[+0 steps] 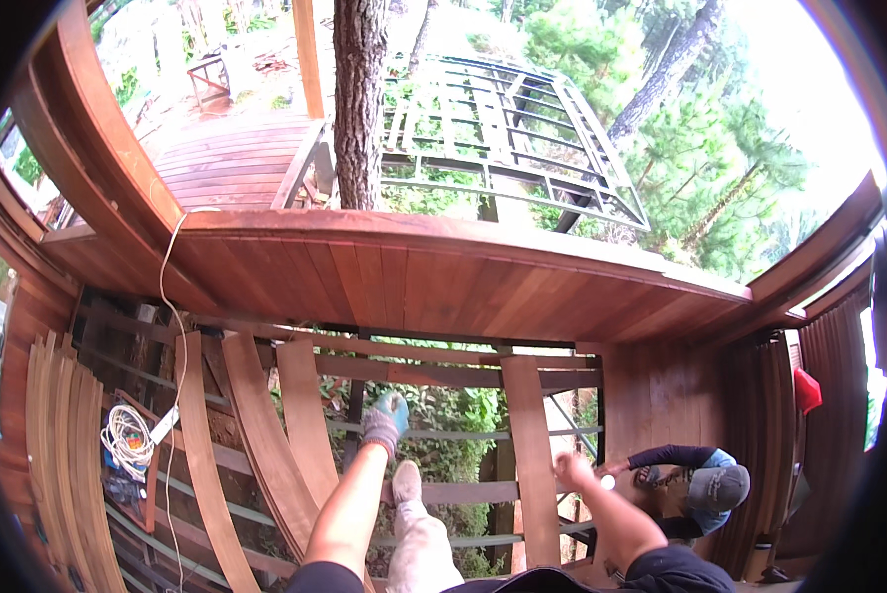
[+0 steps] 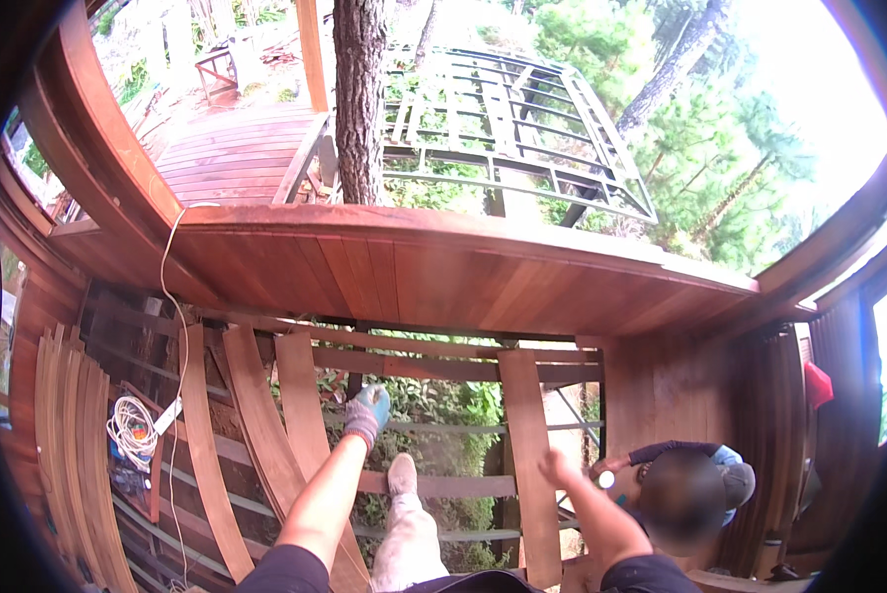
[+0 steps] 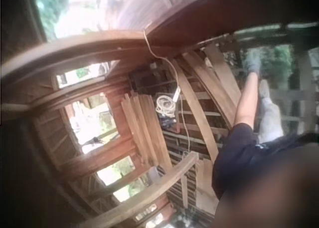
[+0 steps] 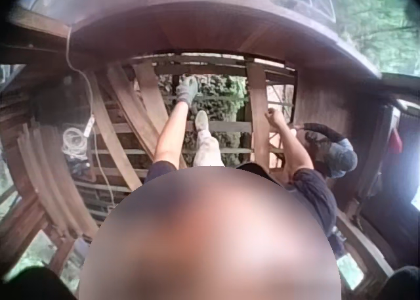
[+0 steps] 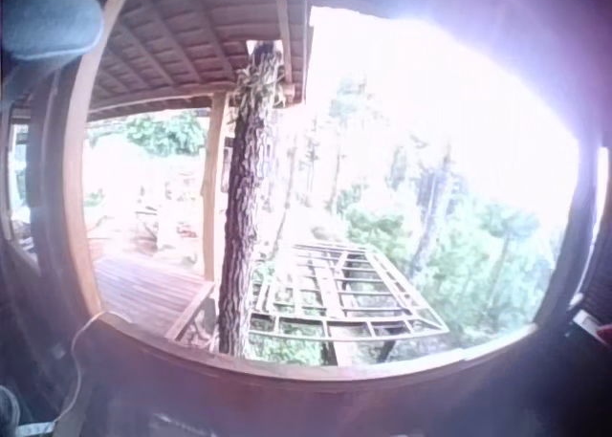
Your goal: The person uses an angle grinder to cut a wooden plank on a curved wooden floor. They then measure and mark the plank with a square and pencil, cut it again, and fit it into a gap in the floor with assistance from another person.
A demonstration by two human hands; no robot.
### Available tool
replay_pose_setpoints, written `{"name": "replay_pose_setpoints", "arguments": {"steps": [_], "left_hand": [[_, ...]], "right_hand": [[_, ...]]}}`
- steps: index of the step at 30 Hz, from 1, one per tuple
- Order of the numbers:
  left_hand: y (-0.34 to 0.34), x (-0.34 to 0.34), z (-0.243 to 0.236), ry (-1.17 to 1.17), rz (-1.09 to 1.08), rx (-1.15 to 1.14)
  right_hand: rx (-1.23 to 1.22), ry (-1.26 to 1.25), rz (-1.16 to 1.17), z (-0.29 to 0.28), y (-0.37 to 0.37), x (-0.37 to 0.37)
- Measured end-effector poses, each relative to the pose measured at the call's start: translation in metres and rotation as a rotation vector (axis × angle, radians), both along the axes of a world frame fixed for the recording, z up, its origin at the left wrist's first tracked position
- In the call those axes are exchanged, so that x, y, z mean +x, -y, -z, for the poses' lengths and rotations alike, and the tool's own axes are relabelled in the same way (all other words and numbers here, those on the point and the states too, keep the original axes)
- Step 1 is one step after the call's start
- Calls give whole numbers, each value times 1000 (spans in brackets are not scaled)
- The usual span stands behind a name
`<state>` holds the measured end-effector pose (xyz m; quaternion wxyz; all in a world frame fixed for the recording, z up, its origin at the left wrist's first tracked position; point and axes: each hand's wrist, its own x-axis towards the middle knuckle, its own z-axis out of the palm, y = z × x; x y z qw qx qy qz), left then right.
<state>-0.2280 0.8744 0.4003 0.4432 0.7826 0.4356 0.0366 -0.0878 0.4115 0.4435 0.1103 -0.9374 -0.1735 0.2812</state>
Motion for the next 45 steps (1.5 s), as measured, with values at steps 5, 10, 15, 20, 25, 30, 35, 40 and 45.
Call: {"name": "replay_pose_setpoints", "arguments": {"steps": [5, 10, 15, 20, 25, 30, 35, 40, 45], "left_hand": [[-19, -19, 12, -67, -25, -138], [-14, -49, 41, -183, -41, -149], [-10, -49, 72, -68, -121, -303], [-28, 16, 30, 111, -82, -90], [-95, 190, -58, 516, 118, 509], [-169, 329, -113, 491, 320, 921], [-191, 352, -102, 181, 404, 957], [-195, 353, -88, 338, 344, 1020], [-195, 353, -93, 334, 345, 972]], "right_hand": [[351, 659, -440, -58, -256, 210], [-10, 690, -513, -104, -390, 312], [-228, 650, -674, -89, -414, 348], [-72, 684, -737, -65, -405, 368], [125, 750, -712, -54, -403, 372], [145, 736, -723, -53, -402, 374], [94, 737, -734, -54, -401, 372], [135, 698, -717, -59, -401, 370], [163, 694, -706, -68, -404, 365]]}}
